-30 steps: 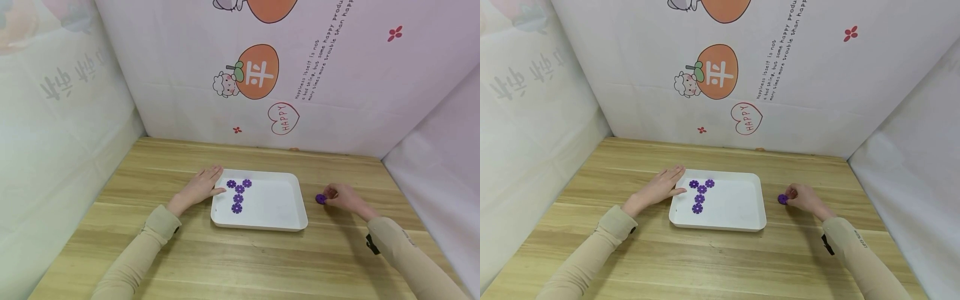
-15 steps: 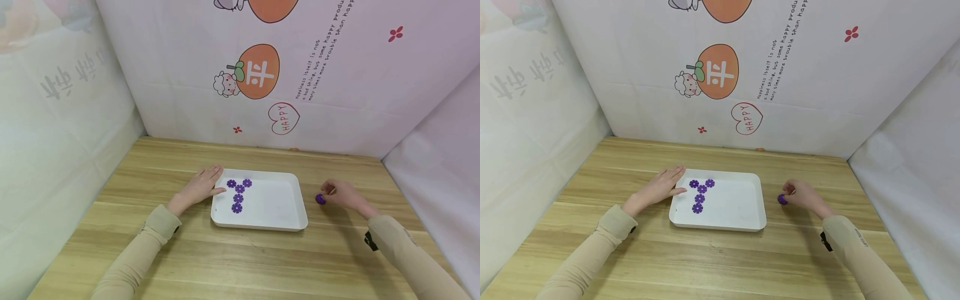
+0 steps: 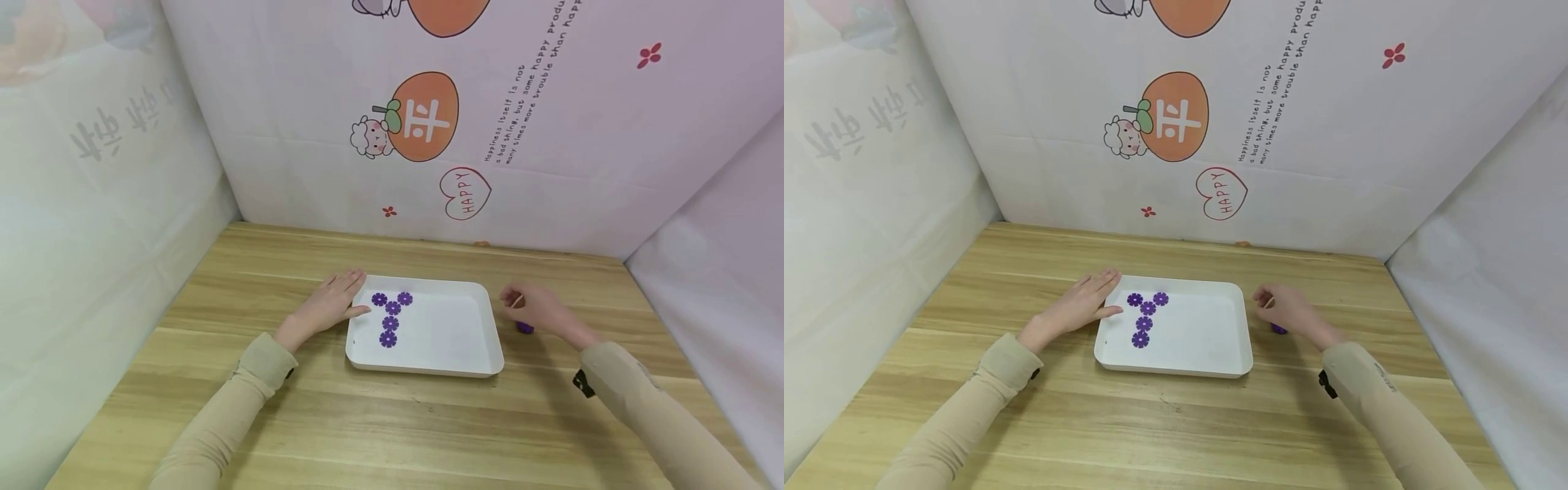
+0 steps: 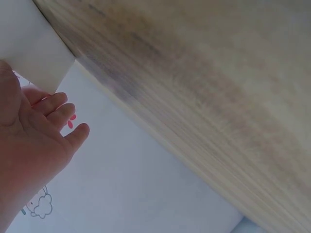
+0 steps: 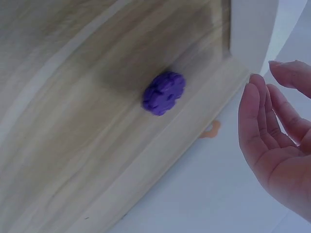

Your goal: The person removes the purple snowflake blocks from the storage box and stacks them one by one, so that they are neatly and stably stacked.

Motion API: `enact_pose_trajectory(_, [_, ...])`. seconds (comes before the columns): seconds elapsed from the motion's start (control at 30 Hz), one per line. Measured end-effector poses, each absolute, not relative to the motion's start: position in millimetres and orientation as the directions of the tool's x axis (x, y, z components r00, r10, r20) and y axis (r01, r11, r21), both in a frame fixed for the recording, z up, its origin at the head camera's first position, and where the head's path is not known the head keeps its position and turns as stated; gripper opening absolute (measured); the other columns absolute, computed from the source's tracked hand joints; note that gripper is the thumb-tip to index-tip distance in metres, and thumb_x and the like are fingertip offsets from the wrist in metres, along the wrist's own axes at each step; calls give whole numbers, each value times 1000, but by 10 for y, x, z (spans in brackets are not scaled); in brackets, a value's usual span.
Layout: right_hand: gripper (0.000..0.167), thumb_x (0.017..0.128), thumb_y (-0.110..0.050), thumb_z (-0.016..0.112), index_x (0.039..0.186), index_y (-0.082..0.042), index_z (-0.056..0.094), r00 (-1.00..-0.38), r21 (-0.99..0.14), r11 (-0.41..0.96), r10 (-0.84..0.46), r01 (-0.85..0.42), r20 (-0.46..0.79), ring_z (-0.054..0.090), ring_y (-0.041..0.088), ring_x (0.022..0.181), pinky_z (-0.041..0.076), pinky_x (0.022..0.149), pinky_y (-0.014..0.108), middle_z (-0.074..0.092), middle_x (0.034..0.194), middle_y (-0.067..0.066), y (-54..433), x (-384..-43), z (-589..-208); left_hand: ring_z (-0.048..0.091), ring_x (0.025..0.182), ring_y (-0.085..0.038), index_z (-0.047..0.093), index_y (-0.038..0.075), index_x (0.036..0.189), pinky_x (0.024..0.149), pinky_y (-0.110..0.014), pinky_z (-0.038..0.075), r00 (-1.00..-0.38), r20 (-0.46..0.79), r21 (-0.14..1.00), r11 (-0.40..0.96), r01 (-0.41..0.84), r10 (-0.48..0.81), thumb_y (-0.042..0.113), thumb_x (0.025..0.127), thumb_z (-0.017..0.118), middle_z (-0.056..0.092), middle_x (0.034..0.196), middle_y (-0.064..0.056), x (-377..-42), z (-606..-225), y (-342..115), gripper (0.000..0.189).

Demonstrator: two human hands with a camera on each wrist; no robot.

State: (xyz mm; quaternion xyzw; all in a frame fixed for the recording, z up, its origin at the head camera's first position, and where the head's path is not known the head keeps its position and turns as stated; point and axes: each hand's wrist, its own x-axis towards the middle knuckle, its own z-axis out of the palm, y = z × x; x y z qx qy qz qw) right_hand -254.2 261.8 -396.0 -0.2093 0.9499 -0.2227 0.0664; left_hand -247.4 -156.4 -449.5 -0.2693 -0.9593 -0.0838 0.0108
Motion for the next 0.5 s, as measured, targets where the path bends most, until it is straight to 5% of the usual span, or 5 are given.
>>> enact_pose_trajectory(0.5, [18, 88, -14, 73, 102, -3, 68, -901, -407, 822, -434, -397, 3, 68, 19, 82, 58, 70, 32, 72, 93, 10, 2197, -2656, -3911, 29, 151, -35, 28, -2, 153, 124, -56, 25, -854, 59, 167, 838, 519, 517, 52, 99, 50, 28, 162, -18, -2475, -4490, -1568, 80])
